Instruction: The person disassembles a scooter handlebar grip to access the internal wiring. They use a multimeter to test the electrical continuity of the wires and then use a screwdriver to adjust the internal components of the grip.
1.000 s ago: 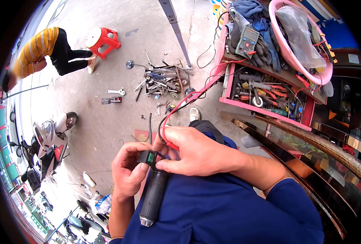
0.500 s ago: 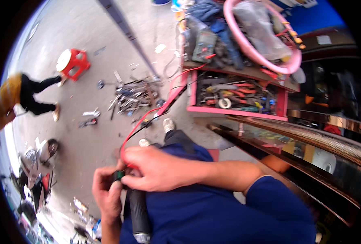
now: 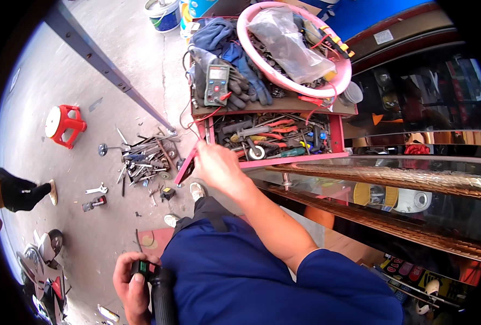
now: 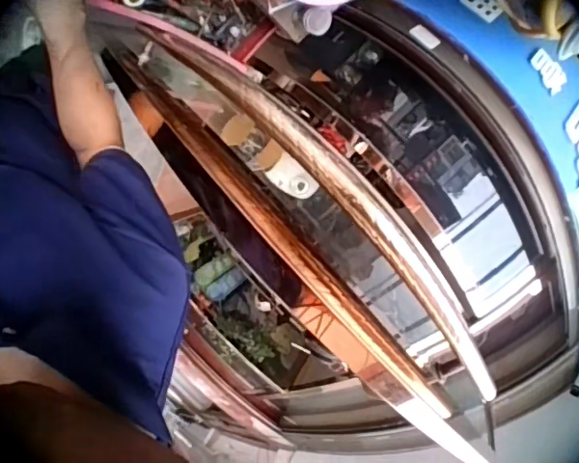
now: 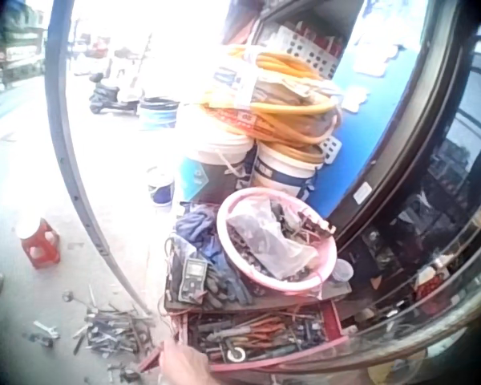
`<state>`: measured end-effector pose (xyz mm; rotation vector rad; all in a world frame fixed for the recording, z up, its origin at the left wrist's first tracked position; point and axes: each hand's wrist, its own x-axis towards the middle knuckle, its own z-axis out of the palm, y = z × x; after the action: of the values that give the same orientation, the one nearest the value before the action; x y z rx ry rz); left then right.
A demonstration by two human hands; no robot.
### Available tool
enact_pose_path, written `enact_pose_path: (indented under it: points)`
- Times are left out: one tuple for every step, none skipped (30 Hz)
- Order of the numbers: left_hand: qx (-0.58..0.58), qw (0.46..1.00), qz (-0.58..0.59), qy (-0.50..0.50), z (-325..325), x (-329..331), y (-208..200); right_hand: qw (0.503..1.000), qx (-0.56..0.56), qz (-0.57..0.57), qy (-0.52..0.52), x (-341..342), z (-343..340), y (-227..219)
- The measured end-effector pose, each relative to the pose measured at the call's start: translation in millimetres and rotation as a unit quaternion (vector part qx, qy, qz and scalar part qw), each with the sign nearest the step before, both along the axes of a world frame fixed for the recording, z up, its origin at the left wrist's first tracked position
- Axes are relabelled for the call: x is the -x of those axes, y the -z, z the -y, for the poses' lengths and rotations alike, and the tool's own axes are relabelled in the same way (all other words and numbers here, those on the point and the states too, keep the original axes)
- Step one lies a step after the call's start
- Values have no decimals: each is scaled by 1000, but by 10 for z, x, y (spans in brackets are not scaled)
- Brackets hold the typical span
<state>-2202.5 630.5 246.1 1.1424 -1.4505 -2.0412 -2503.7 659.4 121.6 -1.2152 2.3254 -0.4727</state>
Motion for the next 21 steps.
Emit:
enact_pose_path:
  points:
    - [8, 1000, 5, 6, 5, 3, -24, 999, 9, -28, 41, 127, -33, 93]
    - [15, 1000, 9, 12, 11, 14, -49, 995, 4, -78, 61, 268, -69, 287]
    - [24, 999, 15, 19, 12, 7, -48, 989, -1, -126, 83, 383, -117, 496]
    - [26, 999, 8, 19, 28, -43, -12, 986, -4, -130, 106, 460, -160, 631]
    - [30, 999, 7, 17, 25, -79, 6, 983, -5, -134, 127, 514, -175, 746]
    - [31, 999, 5, 15, 25, -100, 33, 979, -7, -140, 149, 557, -193, 815]
    - [33, 999, 2, 14, 22, -112, 61, 977, -13, -150, 151, 574, -217, 885]
    - [37, 999, -4, 11, 17, -110, 95, 975, -18, -160, 153, 570, -247, 956]
    - [35, 999, -6, 26, 41, -57, 34, 973, -22, -170, 153, 555, -254, 1000]
    - [32, 999, -7, 41, 79, 18, -114, 977, -22, -157, 140, 539, -281, 1013]
    - [30, 998, -9, 57, 101, 72, -187, 981, -6, -144, 132, 524, -314, 1037]
    - [21, 998, -7, 52, 113, 60, -177, 984, -20, -124, 128, 481, -326, 976]
    - [14, 998, -11, 52, 111, 57, -180, 986, -34, -104, 123, 452, -325, 908]
    - [7, 999, -15, 50, 104, 59, -194, 987, -34, -103, 119, 454, -331, 890]
    - [0, 999, -16, 48, 105, 58, -229, 988, -33, -99, 115, 420, -336, 879]
    - [6, 999, -20, 42, 95, 38, -174, 989, -32, -94, 108, 393, -339, 871]
    - [13, 999, -15, 34, 78, 9, -100, 989, 5, -111, 94, 303, -333, 901]
    - [21, 999, -9, 24, 53, -31, -52, 990, -5, -118, 79, 302, -325, 924]
    - [5, 999, -26, 20, 61, -53, 2, 990, -13, -124, 61, 381, -328, 935]
    - [-6, 1000, -12, 17, 71, -26, -21, 992, 18, -110, 53, 368, -342, 983]
    - [3, 999, 7, 45, 114, -25, 7, 993, 50, -94, 51, 381, -393, 1049]
